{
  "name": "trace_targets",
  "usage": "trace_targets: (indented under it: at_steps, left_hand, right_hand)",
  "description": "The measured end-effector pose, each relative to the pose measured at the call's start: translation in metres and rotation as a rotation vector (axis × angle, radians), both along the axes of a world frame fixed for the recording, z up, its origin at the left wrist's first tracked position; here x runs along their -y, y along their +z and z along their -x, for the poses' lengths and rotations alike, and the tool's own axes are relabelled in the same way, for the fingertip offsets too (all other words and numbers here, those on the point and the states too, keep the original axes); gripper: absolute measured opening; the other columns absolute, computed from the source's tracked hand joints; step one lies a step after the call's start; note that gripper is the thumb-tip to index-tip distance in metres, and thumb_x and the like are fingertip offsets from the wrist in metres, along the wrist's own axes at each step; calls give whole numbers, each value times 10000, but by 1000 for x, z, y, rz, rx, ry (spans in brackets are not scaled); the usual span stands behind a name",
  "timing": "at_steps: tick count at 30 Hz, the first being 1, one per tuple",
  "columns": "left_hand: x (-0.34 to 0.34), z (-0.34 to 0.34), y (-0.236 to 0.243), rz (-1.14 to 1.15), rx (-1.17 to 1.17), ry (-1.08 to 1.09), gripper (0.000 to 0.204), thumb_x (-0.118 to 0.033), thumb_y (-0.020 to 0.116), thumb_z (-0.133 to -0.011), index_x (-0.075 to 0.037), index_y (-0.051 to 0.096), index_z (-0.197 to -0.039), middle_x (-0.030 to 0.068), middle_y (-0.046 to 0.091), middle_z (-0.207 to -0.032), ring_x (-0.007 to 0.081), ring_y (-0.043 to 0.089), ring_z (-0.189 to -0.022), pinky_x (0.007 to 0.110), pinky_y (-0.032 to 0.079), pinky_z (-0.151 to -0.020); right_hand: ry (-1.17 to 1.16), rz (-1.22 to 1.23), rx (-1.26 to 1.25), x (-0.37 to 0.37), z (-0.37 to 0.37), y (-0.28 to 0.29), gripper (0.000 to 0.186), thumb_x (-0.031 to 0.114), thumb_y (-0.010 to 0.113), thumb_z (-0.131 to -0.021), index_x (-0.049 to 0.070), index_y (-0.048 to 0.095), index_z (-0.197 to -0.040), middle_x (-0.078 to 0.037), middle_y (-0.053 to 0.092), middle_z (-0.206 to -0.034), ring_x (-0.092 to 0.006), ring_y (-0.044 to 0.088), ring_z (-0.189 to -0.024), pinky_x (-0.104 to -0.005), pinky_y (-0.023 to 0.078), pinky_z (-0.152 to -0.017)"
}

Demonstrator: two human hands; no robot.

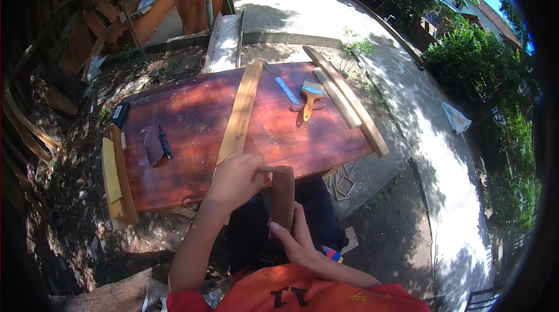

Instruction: Marking, brushing, and carving wood pieces at a workbench in an outdoor workshop.

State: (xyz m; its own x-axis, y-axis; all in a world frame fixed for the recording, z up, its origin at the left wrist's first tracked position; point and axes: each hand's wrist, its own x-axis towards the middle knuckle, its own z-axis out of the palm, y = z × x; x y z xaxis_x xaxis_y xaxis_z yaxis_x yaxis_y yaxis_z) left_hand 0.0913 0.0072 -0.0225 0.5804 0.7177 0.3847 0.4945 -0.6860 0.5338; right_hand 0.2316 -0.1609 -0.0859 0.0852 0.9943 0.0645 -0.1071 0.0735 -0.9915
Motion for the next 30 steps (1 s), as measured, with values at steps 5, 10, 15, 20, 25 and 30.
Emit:
trace_targets:
  at_steps: [5,10,15,20,25,30]
  left_hand:
    - [6,-2,8,16,62,-9,160,-89,686,-872,-23,540,-875,172,609,-824,430,626,-828,488,499,-713]
    - [3,-3,-2,-13,-9,15,167,-80,704,-855,-24,551,-893,185,620,-837,435,642,-871,504,510,-730]
    - [3,1,3,-2,-46,28,153,-76,699,-845,-22,562,-885,183,637,-841,430,652,-875,509,520,-738]
    - [5,-2,8,25,-18,2,147,-104,686,-866,-21,565,-865,178,654,-844,418,663,-880,509,524,-739]
    - [4,1,6,23,37,-23,192,-156,689,-893,-21,562,-848,166,676,-851,398,676,-871,505,524,-739]
    - [1,0,2,14,4,-5,183,-159,690,-905,-24,581,-851,156,691,-860,387,688,-871,501,529,-737]
  right_hand:
    - [32,22,64,0,3,2,610,192,659,-1041,1,310,-1504,-86,622,-1071,-138,621,-911,-307,518,-801]
    - [52,-3,102,6,4,1,632,218,664,-1041,6,304,-1515,-109,634,-1094,-162,628,-949,-329,518,-839]
    - [35,10,99,0,2,-2,623,201,660,-1041,1,305,-1513,-109,623,-1101,-155,623,-944,-324,520,-838]
    - [-12,-10,19,-3,-8,15,549,137,628,-1048,9,315,-1481,-71,591,-1068,-123,603,-912,-294,522,-779]
    - [-24,-12,-14,-6,-9,17,487,129,613,-1055,16,329,-1433,-78,569,-1086,-127,600,-900,-300,527,-764]
    - [29,4,-49,-3,-5,10,467,144,599,-1063,24,333,-1428,-95,566,-1100,-141,615,-892,-305,530,-783]
